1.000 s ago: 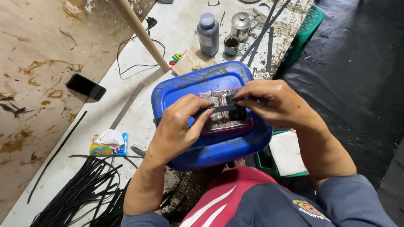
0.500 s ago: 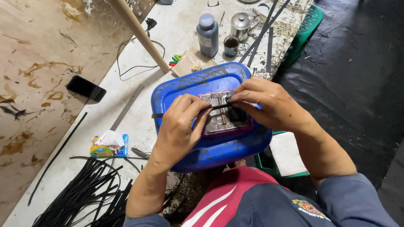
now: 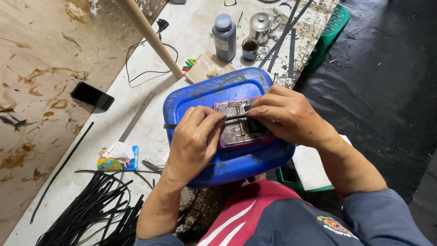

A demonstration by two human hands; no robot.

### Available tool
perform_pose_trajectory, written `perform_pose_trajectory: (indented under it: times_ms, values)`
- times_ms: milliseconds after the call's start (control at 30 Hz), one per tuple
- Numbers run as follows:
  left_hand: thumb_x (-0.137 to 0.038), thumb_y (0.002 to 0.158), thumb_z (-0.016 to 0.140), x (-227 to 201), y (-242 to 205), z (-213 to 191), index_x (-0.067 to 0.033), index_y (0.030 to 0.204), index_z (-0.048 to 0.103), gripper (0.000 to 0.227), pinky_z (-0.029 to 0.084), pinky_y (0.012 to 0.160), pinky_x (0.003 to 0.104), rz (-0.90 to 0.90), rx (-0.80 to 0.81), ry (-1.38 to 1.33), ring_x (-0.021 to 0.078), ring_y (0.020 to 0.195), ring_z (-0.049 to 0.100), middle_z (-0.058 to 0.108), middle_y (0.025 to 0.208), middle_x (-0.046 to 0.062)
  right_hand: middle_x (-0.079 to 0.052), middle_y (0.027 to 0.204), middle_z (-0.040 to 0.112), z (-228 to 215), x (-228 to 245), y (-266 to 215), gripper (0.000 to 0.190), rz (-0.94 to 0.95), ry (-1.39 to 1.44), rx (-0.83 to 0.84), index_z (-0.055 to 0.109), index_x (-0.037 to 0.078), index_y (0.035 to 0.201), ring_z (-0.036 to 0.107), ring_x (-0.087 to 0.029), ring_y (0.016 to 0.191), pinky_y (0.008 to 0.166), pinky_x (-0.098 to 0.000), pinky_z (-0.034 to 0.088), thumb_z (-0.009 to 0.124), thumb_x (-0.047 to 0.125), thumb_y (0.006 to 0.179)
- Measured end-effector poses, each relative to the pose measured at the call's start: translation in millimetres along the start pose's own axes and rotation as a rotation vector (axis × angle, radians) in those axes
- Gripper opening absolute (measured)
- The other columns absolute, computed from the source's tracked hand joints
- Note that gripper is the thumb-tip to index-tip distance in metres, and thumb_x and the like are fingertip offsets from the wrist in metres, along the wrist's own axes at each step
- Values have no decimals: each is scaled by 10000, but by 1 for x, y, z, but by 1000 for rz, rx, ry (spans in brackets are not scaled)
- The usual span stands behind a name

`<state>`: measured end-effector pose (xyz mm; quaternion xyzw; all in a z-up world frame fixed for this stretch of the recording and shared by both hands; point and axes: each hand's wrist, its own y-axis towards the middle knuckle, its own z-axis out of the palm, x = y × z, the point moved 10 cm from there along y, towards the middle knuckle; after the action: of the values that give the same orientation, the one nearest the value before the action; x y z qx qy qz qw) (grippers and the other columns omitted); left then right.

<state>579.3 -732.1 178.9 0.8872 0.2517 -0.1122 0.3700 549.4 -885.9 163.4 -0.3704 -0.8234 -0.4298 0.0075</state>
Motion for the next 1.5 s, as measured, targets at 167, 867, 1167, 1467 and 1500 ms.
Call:
perform_pose_trajectory:
  times_ms: [167,867,1167,1467,1500]
  values:
    - [-31,961,688,0,-1,2,-66,996,705,53,552,744,370,9,8,13,297,794,626,586,866,77,-42,921,726,0,2,-2,106,-7,-17,-17,770,114,958,620,-261,759,673,-339,542,687,48,963]
    - [-71,947,649,-11,9,39,-122,918,656,59,527,690,353,162,43,136,262,758,623,564,834,36,-38,957,707,-9,5,-7,121,8,-165,14,755,141,938,610,-288,841,764,-393,539,692,37,945]
    - [-81,953,625,-5,5,44,-150,970,697,101,542,707,330,166,68,133,252,798,654,601,874,23,-30,920,703,-20,-3,-19,120,27,-201,7,762,157,918,619,-287,851,754,-391,504,703,57,945]
    - [-105,947,631,-5,4,47,-167,960,705,97,546,703,316,176,62,178,239,796,660,604,872,9,-5,942,698,-11,4,-14,134,-19,-242,20,753,176,925,610,-272,876,763,-388,480,654,103,978]
    - [-109,951,631,-5,4,46,-170,960,706,97,547,703,316,176,57,175,239,796,662,603,869,7,-8,940,696,-13,3,-15,130,-11,-244,27,751,170,919,613,-275,882,756,-392,475,654,112,982]
